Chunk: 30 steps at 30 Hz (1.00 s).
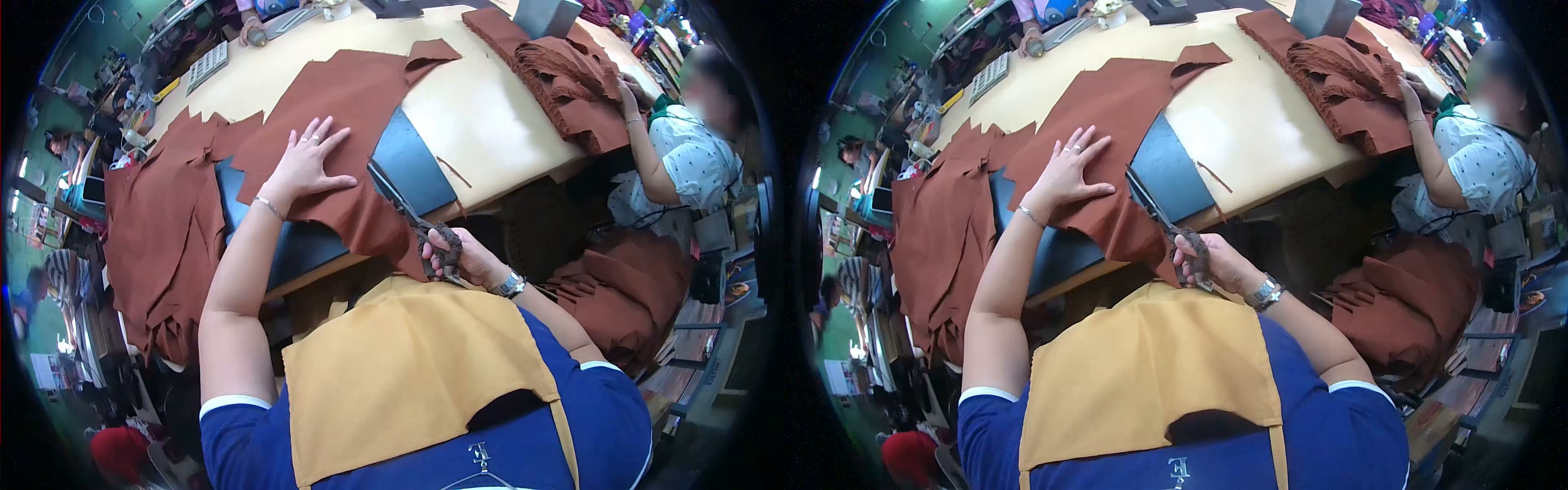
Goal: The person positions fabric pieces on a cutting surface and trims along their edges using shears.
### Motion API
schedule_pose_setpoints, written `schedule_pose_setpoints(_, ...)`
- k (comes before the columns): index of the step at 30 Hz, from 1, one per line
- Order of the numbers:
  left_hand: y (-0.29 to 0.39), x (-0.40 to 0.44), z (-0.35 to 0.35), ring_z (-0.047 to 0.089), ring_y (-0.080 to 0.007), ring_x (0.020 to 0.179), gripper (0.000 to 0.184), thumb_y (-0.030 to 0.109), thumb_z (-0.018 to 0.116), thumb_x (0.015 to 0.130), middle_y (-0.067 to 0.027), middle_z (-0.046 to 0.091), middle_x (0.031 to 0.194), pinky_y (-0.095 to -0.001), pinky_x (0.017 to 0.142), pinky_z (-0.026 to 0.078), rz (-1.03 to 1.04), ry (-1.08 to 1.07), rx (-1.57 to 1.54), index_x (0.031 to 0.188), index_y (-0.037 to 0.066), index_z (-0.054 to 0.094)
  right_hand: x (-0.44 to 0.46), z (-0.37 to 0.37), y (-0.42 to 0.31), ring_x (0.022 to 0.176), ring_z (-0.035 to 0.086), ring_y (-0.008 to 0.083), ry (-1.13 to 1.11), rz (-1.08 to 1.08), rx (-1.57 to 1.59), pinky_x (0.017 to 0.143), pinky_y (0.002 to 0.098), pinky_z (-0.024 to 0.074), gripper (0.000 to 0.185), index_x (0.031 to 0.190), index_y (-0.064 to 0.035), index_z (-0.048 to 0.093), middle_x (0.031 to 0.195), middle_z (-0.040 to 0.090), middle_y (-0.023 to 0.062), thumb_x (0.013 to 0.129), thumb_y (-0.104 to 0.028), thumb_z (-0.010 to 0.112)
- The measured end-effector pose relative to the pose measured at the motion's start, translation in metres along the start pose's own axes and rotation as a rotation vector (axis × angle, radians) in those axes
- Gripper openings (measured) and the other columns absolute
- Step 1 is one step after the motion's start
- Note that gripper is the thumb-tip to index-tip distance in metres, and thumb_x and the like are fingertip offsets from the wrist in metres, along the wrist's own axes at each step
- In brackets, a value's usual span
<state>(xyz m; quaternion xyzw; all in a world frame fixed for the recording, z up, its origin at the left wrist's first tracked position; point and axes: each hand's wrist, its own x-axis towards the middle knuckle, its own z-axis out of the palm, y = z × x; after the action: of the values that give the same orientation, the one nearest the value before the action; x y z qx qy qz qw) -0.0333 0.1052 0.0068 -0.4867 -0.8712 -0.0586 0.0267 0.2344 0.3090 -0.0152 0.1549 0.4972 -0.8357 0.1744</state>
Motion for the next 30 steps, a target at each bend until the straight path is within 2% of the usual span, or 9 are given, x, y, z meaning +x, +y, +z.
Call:
schedule_pose_setpoints(3, -0.005, 0.001, 0.021, 0.017, -0.0357, 0.143, 0.098, 0.077, 0.058, 0.068, -0.0156, 0.023, 0.154, -0.0620, 0.111, 0.014, -0.050, -0.020, -0.028, 0.147, 0.024, 0.033, 0.005, 0.001, 0.000, 0.055, 0.057, 0.0098, -0.001, -0.010, -0.014, 0.053, 0.0235, 0.0482, 0.039, 0.080, -0.0066, 0.060, 0.063, 0.058, 0.0012, 0.093, -0.043, 0.057)
schedule_pose_setpoints(13, 0.036, -0.025, 0.026, 0.015, -0.0363, 0.143, 0.092, 0.074, 0.055, 0.075, -0.0163, 0.019, 0.155, -0.0654, 0.108, 0.014, -0.362, -0.005, -0.014, 0.148, 0.024, 0.030, 0.004, 0.006, 0.000, 0.056, 0.057, 0.0081, 0.006, -0.031, -0.022, 0.053, 0.0235, 0.0490, 0.035, 0.080, -0.0070, 0.060, 0.064, 0.057, -0.0002, 0.090, -0.041, 0.063)
schedule_pose_setpoints(22, 0.058, -0.031, 0.029, 0.013, -0.0374, 0.144, 0.095, 0.076, 0.051, 0.075, -0.0176, 0.016, 0.156, -0.0686, 0.106, 0.014, -0.539, -0.009, 0.007, 0.149, 0.022, 0.026, 0.004, 0.005, 0.011, 0.055, 0.057, 0.0073, 0.019, -0.045, -0.004, 0.052, 0.0224, 0.0476, 0.035, 0.080, -0.0074, 0.060, 0.064, 0.059, 0.0000, 0.089, -0.041, 0.064)
schedule_pose_setpoints(28, 0.074, -0.035, 0.032, 0.012, -0.0390, 0.143, 0.094, 0.075, 0.051, 0.077, -0.0183, 0.013, 0.156, -0.0702, 0.104, 0.015, -0.569, -0.028, 0.042, 0.150, 0.022, 0.023, 0.005, 0.007, 0.005, 0.055, 0.057, 0.0088, 0.025, 0.001, -0.031, 0.052, 0.0227, 0.0468, 0.036, 0.079, -0.0069, 0.059, 0.064, 0.058, 0.0007, 0.089, -0.041, 0.064)
schedule_pose_setpoints(30, 0.079, -0.036, 0.029, 0.010, -0.0388, 0.144, 0.099, 0.078, 0.049, 0.075, -0.0197, 0.011, 0.156, -0.0690, 0.106, 0.013, -0.567, -0.051, 0.010, 0.150, 0.020, 0.022, 0.008, 0.007, 0.001, 0.055, 0.056, 0.0092, 0.017, 0.012, -0.024, 0.053, 0.0228, 0.0469, 0.037, 0.078, -0.0065, 0.059, 0.064, 0.058, 0.0011, 0.090, -0.041, 0.063)
